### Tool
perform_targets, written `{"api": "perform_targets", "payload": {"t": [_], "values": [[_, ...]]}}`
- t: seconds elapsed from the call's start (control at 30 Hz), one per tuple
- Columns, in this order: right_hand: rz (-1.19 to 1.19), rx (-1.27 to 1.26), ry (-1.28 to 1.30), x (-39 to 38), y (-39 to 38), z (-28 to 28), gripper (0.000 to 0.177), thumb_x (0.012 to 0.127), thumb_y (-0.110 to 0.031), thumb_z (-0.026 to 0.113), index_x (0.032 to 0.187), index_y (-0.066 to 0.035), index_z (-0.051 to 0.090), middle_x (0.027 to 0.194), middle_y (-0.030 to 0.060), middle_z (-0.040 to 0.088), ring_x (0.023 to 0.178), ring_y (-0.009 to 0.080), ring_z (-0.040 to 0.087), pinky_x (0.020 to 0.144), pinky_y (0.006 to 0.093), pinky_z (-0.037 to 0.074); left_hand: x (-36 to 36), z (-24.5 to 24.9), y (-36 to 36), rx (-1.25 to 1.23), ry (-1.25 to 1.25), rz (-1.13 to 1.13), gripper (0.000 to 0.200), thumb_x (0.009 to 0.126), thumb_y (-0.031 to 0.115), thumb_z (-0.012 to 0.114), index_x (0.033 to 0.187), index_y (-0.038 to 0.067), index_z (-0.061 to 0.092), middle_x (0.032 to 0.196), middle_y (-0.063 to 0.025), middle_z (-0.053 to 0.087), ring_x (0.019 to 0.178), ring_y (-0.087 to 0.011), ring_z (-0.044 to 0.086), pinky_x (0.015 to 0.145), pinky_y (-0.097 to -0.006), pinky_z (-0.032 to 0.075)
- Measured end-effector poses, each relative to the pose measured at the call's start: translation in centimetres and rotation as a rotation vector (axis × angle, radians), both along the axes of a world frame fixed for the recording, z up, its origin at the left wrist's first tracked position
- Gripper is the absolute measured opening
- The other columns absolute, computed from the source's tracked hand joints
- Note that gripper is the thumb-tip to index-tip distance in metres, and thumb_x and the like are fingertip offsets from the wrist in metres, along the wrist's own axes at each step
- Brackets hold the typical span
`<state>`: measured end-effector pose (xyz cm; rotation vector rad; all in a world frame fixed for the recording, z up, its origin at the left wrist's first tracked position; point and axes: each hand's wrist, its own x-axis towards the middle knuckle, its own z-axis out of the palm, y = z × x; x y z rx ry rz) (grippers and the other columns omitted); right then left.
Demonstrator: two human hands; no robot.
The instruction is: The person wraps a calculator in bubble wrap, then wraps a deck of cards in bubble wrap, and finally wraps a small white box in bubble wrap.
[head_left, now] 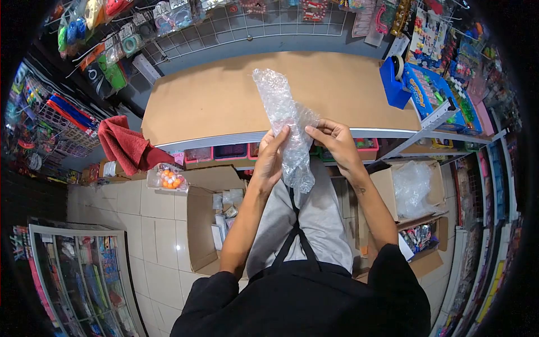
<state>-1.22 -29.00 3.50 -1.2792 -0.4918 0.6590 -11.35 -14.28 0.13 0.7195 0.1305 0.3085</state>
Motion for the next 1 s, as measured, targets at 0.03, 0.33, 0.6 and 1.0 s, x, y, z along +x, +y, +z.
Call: {"api": "perform_targets", "payload": {"t": [0.03,0.33,0.6,1.0], "values": [[-0.010,0.003,0.022,0.0,0.0,-0.1,0.017,0.090,-0.013,0.074,0.101,-0.001,0.070,0.093,0.0039,0.072,0.083,0.0079,0.066,0.076,0.0208,0.052,0.1,0.0,-0.2,0.018,-0.002,0.020,0.035,0.099,0.022,0.064,0.128,0.004,0.055,0.120,-0.0084,0.066,0.106,-0.0163,0.065,0.090,-0.0327,0.055],[-0.041,0.118,0.169,-2.2,1.0,-0.9,0.013,0.092,-0.011,0.072,0.102,-0.003,0.070,0.097,0.0018,0.072,0.090,0.0082,0.066,0.083,0.0243,0.052,-0.4,-0.2,-0.9,0.095,0.028,0.059,0.044,0.103,0.035,0.056,0.135,0.005,0.051,0.124,-0.0047,0.062,0.113,-0.0142,0.059,0.099,-0.0329,0.047],[-0.377,0.188,-0.216,-4.9,1.6,-1.6,0.014,0.086,-0.002,0.076,0.096,0.005,0.069,0.090,0.0055,0.073,0.081,0.0103,0.067,0.077,0.0230,0.052,0.6,-0.8,-1.7,0.533,0.043,0.353,0.050,0.107,0.037,0.048,0.138,-0.002,0.046,0.135,-0.0123,0.053,0.125,-0.0183,0.050,0.108,-0.0318,0.037],[-0.382,0.051,-0.472,-4.9,1.8,-1.9,0.015,0.083,-0.001,0.075,0.097,0.001,0.071,0.091,0.0085,0.074,0.080,0.0127,0.069,0.074,0.0268,0.053,-0.2,-1.2,-2.0,0.465,0.045,0.180,0.037,0.107,0.029,0.049,0.133,0.002,0.050,0.117,-0.0054,0.059,0.107,-0.0116,0.053,0.096,-0.0271,0.042]]}}
